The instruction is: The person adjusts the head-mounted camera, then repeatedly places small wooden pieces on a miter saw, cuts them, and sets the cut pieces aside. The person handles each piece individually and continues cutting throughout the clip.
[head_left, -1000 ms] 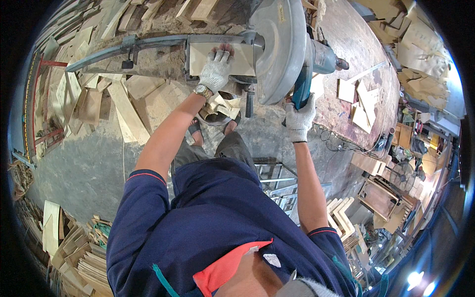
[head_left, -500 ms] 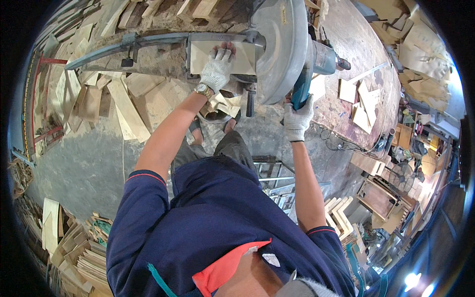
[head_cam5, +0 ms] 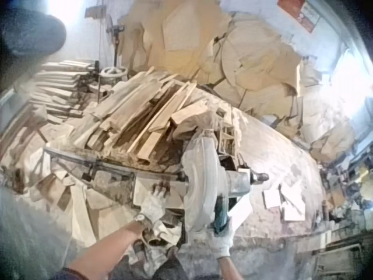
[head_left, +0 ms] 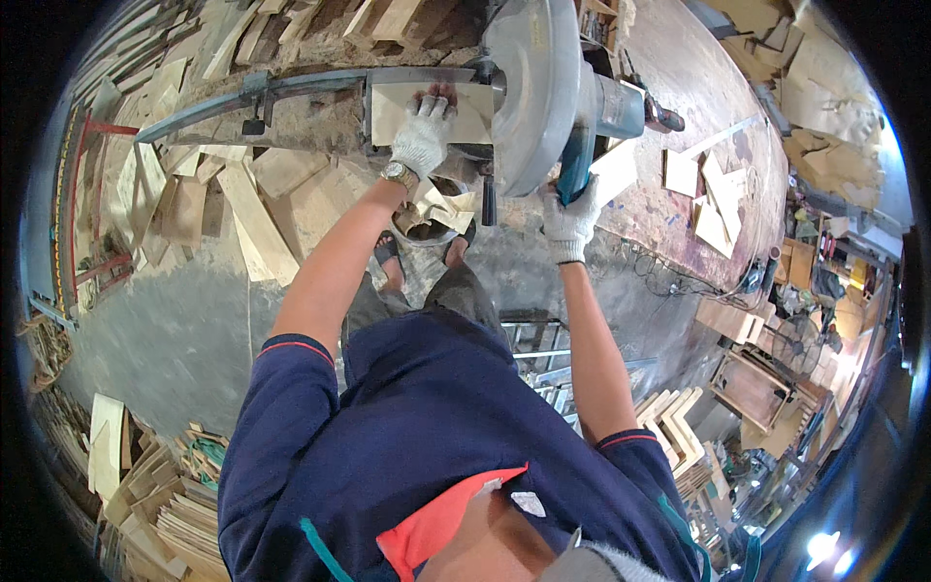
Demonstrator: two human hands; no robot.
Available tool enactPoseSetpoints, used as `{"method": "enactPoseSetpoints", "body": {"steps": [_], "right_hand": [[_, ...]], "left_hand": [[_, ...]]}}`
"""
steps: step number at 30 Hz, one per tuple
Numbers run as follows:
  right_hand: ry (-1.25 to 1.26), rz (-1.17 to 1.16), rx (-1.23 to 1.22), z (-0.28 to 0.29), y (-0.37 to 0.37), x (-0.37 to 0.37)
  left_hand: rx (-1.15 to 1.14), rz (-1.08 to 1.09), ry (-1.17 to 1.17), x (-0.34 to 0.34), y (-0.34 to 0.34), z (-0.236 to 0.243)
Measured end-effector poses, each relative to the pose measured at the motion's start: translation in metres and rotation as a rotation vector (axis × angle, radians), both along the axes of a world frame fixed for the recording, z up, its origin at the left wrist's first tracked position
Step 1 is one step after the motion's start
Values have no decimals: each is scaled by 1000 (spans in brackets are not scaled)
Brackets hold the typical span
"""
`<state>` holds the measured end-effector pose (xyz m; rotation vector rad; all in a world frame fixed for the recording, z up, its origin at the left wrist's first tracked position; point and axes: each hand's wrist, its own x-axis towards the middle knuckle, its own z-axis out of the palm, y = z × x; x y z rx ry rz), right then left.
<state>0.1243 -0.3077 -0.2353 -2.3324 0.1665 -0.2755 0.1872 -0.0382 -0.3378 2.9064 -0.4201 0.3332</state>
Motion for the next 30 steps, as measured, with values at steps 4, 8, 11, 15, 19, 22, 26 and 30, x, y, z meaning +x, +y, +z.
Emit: {"method": "enactPoseSetpoints", "body": {"steps": [4,8,11,15,19,22,26,30], "right_hand": [[-45,35,-139,31,-14,9],[212,167,-169,149,-8,51],[204,325,-112,218,-7,96],[407,456,-72,298,14,133],[153,495,819,209,-69,189],[125,19,649,86,-36,172],[273,168,-132,-28,24,112],[156,224,-376,-62,64,97]], "left_hand": [[14,-11,75,7,2,11],[12,-17,-7,-3,5,2],[29,-36,7,-23,9,3],[1,-62,137,-99,15,30],[-342,181,350,-196,38,29],[-503,585,462,-286,53,17],[-531,851,563,-375,70,3],[-781,965,342,-435,67,-8]]}}
